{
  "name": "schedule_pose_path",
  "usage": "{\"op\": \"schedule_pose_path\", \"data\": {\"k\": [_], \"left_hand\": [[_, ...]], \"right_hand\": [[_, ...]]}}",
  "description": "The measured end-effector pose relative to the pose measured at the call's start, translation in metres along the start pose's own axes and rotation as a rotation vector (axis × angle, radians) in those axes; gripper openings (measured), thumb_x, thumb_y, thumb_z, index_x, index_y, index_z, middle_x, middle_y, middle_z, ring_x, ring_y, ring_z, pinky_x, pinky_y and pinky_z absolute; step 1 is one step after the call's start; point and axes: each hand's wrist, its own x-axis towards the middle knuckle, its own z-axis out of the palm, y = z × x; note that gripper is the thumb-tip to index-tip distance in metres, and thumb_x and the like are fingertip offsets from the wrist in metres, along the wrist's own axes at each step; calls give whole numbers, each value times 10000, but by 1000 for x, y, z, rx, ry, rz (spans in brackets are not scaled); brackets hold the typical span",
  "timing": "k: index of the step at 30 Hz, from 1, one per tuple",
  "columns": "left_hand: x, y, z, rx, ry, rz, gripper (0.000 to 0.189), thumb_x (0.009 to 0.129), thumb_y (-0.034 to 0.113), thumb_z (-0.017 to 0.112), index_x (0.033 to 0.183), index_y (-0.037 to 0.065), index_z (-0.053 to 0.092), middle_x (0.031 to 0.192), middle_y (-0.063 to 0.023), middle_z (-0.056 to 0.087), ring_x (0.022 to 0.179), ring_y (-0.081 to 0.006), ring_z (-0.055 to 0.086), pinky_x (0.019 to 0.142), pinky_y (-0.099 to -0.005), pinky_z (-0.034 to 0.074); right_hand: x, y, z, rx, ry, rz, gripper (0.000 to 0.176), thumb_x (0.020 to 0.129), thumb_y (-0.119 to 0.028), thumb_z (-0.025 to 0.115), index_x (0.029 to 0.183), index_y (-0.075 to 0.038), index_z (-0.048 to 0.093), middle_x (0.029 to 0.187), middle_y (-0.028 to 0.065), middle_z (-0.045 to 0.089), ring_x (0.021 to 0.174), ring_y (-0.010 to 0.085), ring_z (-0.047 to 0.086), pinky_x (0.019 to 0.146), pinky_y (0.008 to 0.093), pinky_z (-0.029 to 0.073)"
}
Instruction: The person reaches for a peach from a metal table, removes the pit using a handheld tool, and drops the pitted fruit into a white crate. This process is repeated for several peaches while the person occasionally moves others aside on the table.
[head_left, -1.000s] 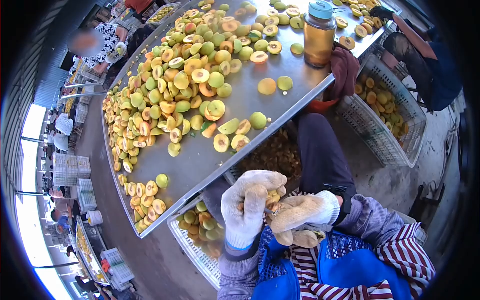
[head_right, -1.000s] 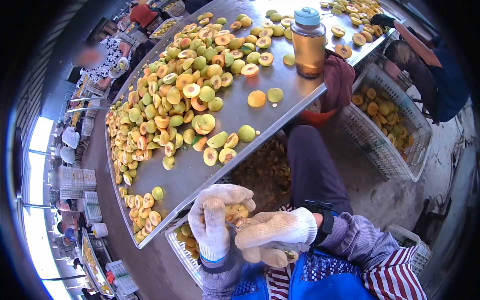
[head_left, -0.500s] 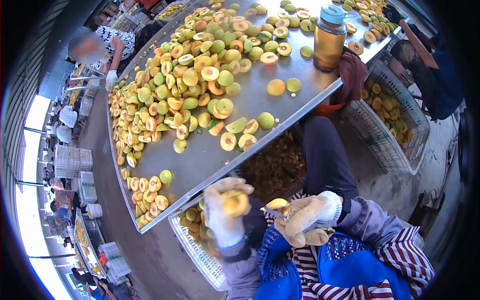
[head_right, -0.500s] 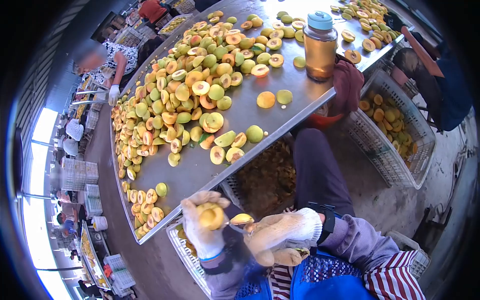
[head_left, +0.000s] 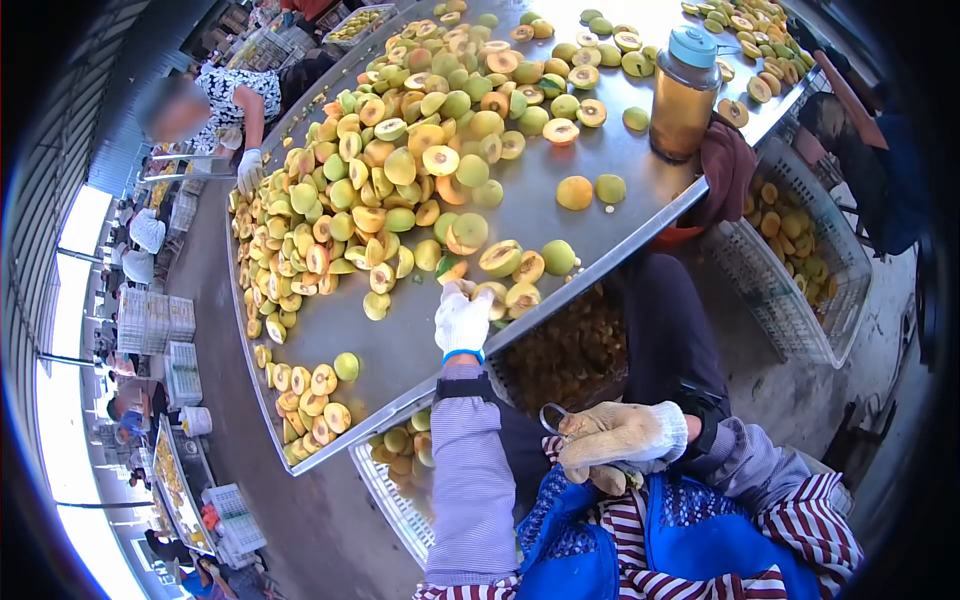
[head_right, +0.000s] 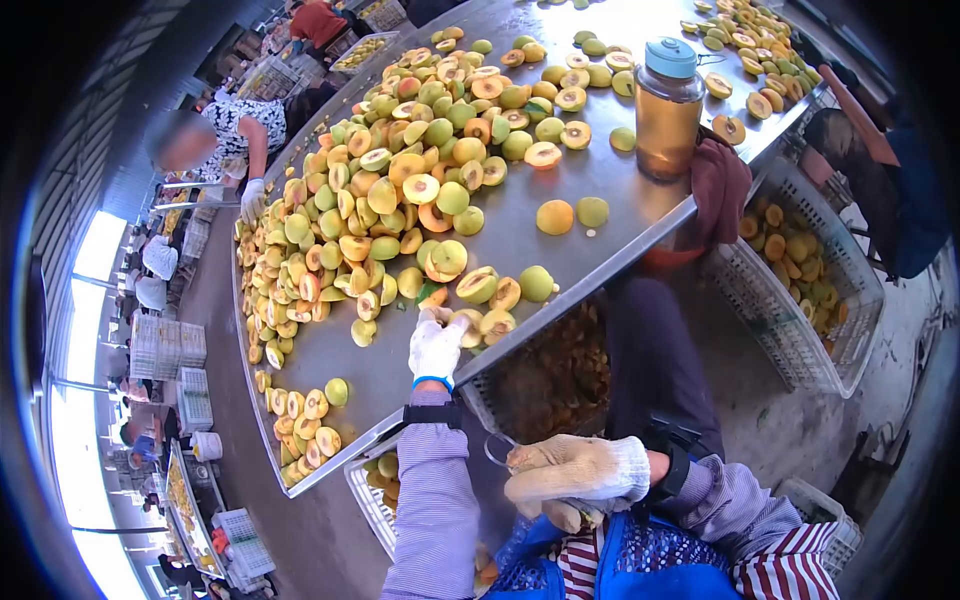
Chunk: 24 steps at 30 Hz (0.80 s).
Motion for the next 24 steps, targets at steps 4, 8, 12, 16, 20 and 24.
{"op": "schedule_pose_path", "data": {"k": [4,8,12,16,20,24], "left_hand": [[-11,2,11,-139,17,89,468,804,365,697,1124,39,593,934,-161,702,916,-309,681,837,-399,510],[-12,2,17,64,-36,71,428,811,350,695,1120,81,572,915,-141,696,869,-269,680,800,-389,513],[-20,11,1,-142,-74,-5,434,817,309,731,1126,55,561,1027,-126,678,909,-219,665,798,-361,512],[-45,9,1,-913,-57,166,477,851,199,745,1203,-37,525,1124,-115,628,1000,-166,617,884,-311,498],[-102,37,-21,-1180,-169,244,526,873,186,732,1282,-47,497,1311,-140,547,1107,-168,576,986,-310,461],[-139,49,-17,-1395,-289,196,382,910,240,677,1204,37,539,1280,-174,587,1086,-212,596,956,-335,491]], "right_hand": [[-5,-19,14,-84,147,-1,245,964,-312,621,947,-73,573,577,34,600,425,87,548,358,197,387],[0,-27,24,-236,230,-7,270,950,-351,636,890,-102,549,561,0,571,419,73,500,378,214,364],[-8,-29,25,-201,301,-79,292,952,-366,634,870,-101,542,561,-5,561,430,72,497,389,219,362],[-10,-28,18,-225,339,-242,289,961,-347,628,857,-92,541,574,-8,565,458,67,514,404,214,377],[-4,-27,14,-297,399,-296,269,960,-329,635,854,-97,549,605,-11,581,493,64,547,427,201,418],[-7,-33,21,-279,452,-218,253,953,-332,642,901,-98,564,635,-10,594,506,63,568,410,202,423]]}}
